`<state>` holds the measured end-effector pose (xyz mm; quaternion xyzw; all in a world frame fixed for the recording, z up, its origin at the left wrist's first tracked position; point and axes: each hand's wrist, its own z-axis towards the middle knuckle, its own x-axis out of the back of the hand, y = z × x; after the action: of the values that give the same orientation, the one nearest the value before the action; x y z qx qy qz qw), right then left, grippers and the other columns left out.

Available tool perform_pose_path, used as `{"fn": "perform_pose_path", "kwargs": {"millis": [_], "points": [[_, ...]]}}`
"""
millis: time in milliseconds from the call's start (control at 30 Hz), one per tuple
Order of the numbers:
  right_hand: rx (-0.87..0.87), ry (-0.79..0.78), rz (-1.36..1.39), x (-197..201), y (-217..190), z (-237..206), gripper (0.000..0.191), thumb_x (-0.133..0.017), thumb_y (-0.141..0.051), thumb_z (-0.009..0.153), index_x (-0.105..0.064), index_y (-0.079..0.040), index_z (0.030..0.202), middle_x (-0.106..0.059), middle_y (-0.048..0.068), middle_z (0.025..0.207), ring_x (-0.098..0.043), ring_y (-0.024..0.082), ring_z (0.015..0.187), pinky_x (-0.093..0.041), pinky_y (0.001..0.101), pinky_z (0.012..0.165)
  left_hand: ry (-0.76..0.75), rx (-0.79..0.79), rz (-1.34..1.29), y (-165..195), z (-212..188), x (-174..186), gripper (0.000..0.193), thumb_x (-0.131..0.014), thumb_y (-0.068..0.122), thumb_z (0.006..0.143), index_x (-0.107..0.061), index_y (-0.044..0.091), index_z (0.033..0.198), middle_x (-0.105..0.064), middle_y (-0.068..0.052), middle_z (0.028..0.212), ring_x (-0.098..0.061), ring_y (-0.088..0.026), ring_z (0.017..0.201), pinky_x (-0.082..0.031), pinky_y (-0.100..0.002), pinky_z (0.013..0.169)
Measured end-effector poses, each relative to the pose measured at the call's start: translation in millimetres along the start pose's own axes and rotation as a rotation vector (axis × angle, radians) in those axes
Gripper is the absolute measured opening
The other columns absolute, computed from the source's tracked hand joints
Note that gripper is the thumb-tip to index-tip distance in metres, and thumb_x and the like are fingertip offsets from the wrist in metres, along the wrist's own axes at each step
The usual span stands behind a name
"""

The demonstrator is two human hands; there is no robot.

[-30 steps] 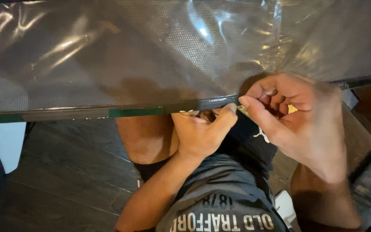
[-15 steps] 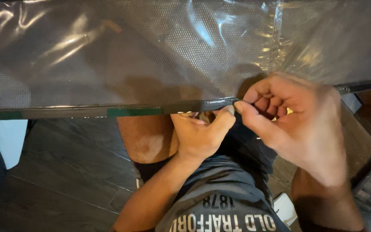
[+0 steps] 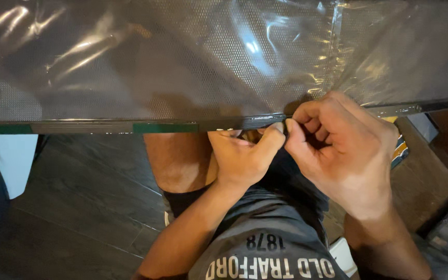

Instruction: The person presses a clear plastic sheet into the frame of a window screen, smoothing it along the edges and corners to secure it in place. The person works by hand, adjusting the sheet and frame repeatedly to ensure a tight fit.

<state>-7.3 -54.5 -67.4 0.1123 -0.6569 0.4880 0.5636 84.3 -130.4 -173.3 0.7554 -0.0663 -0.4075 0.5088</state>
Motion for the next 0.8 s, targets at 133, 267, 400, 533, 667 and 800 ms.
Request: {"fn": "perform_pose_path", "kwargs": {"millis": [133, 267, 400, 533, 667, 800], "points": [[-0.013, 0.024, 0.027, -2, 5, -4, 0.015, -0.083, -0.004, 0.093, -0.069, 0.000, 0.096, -0.066, 0.006, 0.084, -0.058, 0.006, 0.059, -0.044, 0.0210, 0.053, -0.022, -0.062, 0.039, 0, 2, 0, 0.014, -0.072, -0.009, 0.089, -0.064, 0.002, 0.090, -0.064, 0.003, 0.080, -0.058, -0.004, 0.071, -0.046, -0.020, 0.065], [-0.042, -0.003, 0.076, 2, 13, -2, 0.013, -0.083, -0.005, 0.092, -0.072, -0.001, 0.098, -0.070, 0.004, 0.088, -0.060, 0.004, 0.062, -0.043, 0.0191, 0.053, -0.041, -0.043, 0.026, 2, 3, 2, 0.012, -0.071, -0.009, 0.087, -0.065, 0.002, 0.090, -0.066, 0.002, 0.082, -0.059, -0.005, 0.072, -0.047, -0.021, 0.066], [-0.099, -0.060, 0.131, 8, 13, 1, 0.013, -0.083, -0.007, 0.090, -0.073, -0.002, 0.097, -0.070, 0.003, 0.084, -0.058, 0.004, 0.063, -0.043, 0.0198, 0.055, -0.028, -0.010, 0.022, 2, 4, 3, 0.013, -0.071, -0.008, 0.086, -0.064, 0.003, 0.088, -0.065, 0.003, 0.084, -0.059, -0.006, 0.075, -0.048, -0.022, 0.068], [-0.083, -0.058, 0.126, 6, 7, 4, 0.014, -0.084, -0.008, 0.090, -0.073, -0.002, 0.097, -0.069, 0.003, 0.084, -0.059, 0.003, 0.063, -0.044, 0.0190, 0.055, -0.018, 0.006, 0.028, 2, 1, 3, 0.014, -0.070, -0.009, 0.087, -0.063, 0.003, 0.088, -0.063, 0.003, 0.083, -0.057, -0.004, 0.068, -0.046, -0.022, 0.066], [-0.094, -0.038, 0.112, 6, 1, 6, 0.013, -0.082, -0.003, 0.083, -0.071, 0.002, 0.088, -0.066, 0.006, 0.076, -0.055, 0.005, 0.055, -0.041, 0.0209, 0.049, 0.010, 0.005, -0.046, -2, 0, 0, 0.015, -0.070, -0.010, 0.088, -0.063, 0.003, 0.089, -0.064, 0.003, 0.079, -0.057, -0.004, 0.069, -0.044, -0.021, 0.065], [-0.074, -0.032, 0.126, 4, -1, 7, 0.013, -0.082, -0.005, 0.089, -0.071, 0.000, 0.094, -0.067, 0.004, 0.080, -0.056, 0.004, 0.060, -0.042, 0.0201, 0.053, 0.017, -0.001, -0.046, -3, 0, -1, 0.015, -0.070, -0.010, 0.087, -0.063, 0.003, 0.090, -0.065, 0.003, 0.084, -0.058, -0.005, 0.073, -0.046, -0.022, 0.065]]}}
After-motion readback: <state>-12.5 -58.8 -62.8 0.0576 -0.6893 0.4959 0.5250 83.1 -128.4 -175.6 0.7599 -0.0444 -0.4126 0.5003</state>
